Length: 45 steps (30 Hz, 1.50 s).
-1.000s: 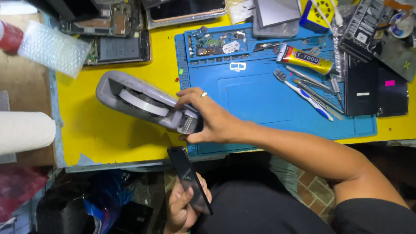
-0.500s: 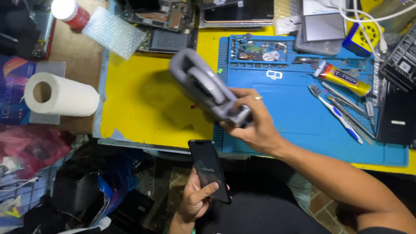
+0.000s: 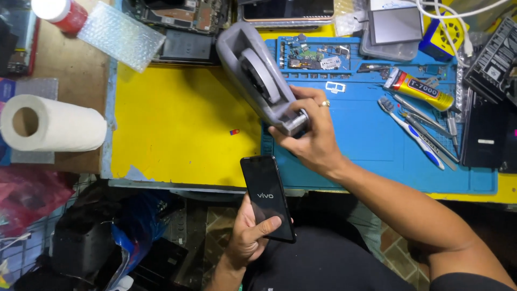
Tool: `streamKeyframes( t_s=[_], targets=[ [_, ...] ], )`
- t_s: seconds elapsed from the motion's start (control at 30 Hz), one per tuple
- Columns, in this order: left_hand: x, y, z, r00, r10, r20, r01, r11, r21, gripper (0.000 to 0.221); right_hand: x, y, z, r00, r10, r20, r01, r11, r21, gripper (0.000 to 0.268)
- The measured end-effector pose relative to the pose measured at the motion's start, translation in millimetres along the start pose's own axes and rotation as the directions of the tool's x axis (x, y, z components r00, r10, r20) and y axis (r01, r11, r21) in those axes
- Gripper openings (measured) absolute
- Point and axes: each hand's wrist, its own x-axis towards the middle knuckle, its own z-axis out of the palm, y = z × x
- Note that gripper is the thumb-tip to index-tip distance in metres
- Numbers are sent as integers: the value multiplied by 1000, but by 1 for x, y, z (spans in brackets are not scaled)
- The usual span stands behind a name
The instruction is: The person applies adhesive to the edges of a disassembled smartphone frame and then presses the back cover into place. They then use a tape dispenser to apply clear tape along the phone's edges to secure the assembly.
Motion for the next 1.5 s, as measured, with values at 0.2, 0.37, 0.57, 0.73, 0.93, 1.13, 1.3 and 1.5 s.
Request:
streamKeyframes(
  t_s=[0.2,0.37,0.57,0.73,0.93,1.13,1.3,1.5],
  targets=[
    [9,0,13,996,-77,37,74,994,76,73,18,11,-39,954,-58,293,40,997,65,60],
    [16,-14,23,980,-193,47,188,978,92,68,41,13,-64,889,-96,448,78,995,59,40],
    [40,-15,56,932,-359,48,355,932,73,75,59,7,-63,856,-204,475,165,978,124,19],
    [50,-12,63,953,-298,47,287,943,167,71,49,-12,-61,928,-83,362,58,995,79,6],
    [40,-20,54,917,-380,-117,387,921,41,52,16,-23,-47,983,147,110,-154,987,55,7],
    [32,-36,35,931,-334,-148,352,929,117,51,-1,-22,-40,978,207,15,-207,966,157,3],
    [29,-44,29,922,-340,-184,365,922,125,46,-16,-22,-41,963,270,-3,-264,945,194,5],
    [30,-33,38,931,-318,-179,353,907,229,49,-25,-19,-39,952,305,10,-298,925,236,2]
  ],
)
